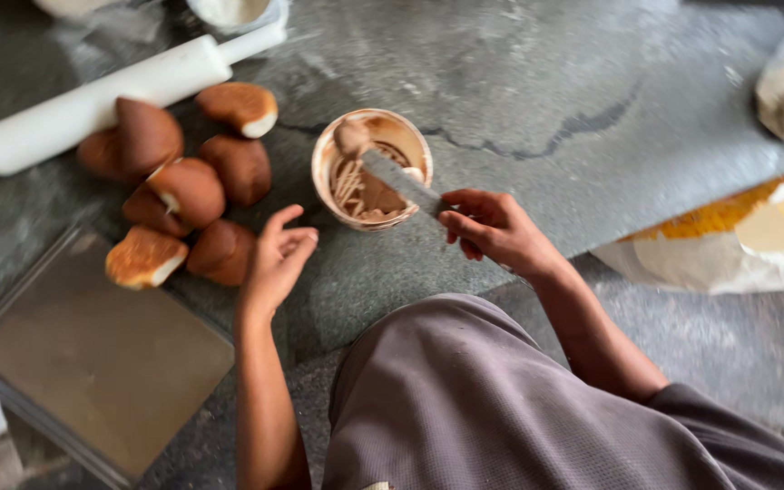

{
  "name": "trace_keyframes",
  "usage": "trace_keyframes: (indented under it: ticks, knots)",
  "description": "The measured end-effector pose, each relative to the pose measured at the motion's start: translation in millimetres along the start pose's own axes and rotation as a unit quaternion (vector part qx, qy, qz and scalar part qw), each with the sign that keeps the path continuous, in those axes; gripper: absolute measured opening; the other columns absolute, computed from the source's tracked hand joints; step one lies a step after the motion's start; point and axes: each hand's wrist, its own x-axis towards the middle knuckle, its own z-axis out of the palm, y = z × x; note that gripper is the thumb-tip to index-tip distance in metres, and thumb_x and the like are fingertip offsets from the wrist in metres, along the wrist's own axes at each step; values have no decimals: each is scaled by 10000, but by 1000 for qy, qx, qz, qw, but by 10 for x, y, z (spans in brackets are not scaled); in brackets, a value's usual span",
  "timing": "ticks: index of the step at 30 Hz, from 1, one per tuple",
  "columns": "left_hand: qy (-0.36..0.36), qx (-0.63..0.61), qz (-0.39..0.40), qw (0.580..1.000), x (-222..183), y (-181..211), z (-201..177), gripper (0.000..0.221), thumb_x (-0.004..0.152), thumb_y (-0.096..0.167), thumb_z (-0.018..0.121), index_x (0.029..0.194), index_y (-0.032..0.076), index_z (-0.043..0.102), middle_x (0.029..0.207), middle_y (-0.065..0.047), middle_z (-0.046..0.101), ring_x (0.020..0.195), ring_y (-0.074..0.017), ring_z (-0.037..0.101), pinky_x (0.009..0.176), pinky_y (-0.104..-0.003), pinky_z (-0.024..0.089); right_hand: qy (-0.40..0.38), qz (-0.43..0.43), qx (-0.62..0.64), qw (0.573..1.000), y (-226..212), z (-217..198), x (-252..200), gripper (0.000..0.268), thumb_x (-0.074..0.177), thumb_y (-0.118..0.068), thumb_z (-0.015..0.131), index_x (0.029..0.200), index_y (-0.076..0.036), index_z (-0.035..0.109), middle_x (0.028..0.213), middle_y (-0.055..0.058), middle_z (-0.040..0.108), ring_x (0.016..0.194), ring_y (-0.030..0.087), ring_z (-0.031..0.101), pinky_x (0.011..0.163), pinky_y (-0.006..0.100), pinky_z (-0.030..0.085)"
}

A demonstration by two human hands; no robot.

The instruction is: The person retrieves a tub of cream filling from a shelf, scoops the filling using a knife, and spreads it inside sliced bread rolls.

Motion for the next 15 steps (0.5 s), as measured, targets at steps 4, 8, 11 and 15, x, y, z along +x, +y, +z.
trace_keyframes:
  ticks: [4,8,11,15]
  knots:
    - [202,97,74,972,-238,-119,-410,460,991,197,725,1377,3,569,1199,-166,731,1109,-243,709,943,-344,563,20,-23,2,1000,-8,68,12,403,990,-250,651,1288,21,669,809,41,683,606,71,567,516,241,474]
    - [372,121,-56,918,-440,-414,-605,551,949,332,763,1371,33,575,1286,-174,703,1157,-299,688,1009,-402,535,26,-40,11,999,-47,158,20,412,992,-240,655,1294,39,657,809,50,682,604,78,561,511,243,465]
    - [420,232,-66,875,-397,-632,-568,756,866,411,852,1386,3,486,1349,-267,581,1235,-415,573,1039,-499,460,23,-40,-4,999,-89,229,22,413,996,-242,654,1296,41,653,806,57,680,604,81,568,512,242,470]
    - [398,262,-24,879,-250,-706,-439,890,789,416,884,1426,-8,429,1356,-290,509,1250,-452,509,1038,-532,422,-4,-39,-2,999,-96,321,78,414,989,-239,665,1282,53,650,810,59,677,604,83,570,513,244,475]
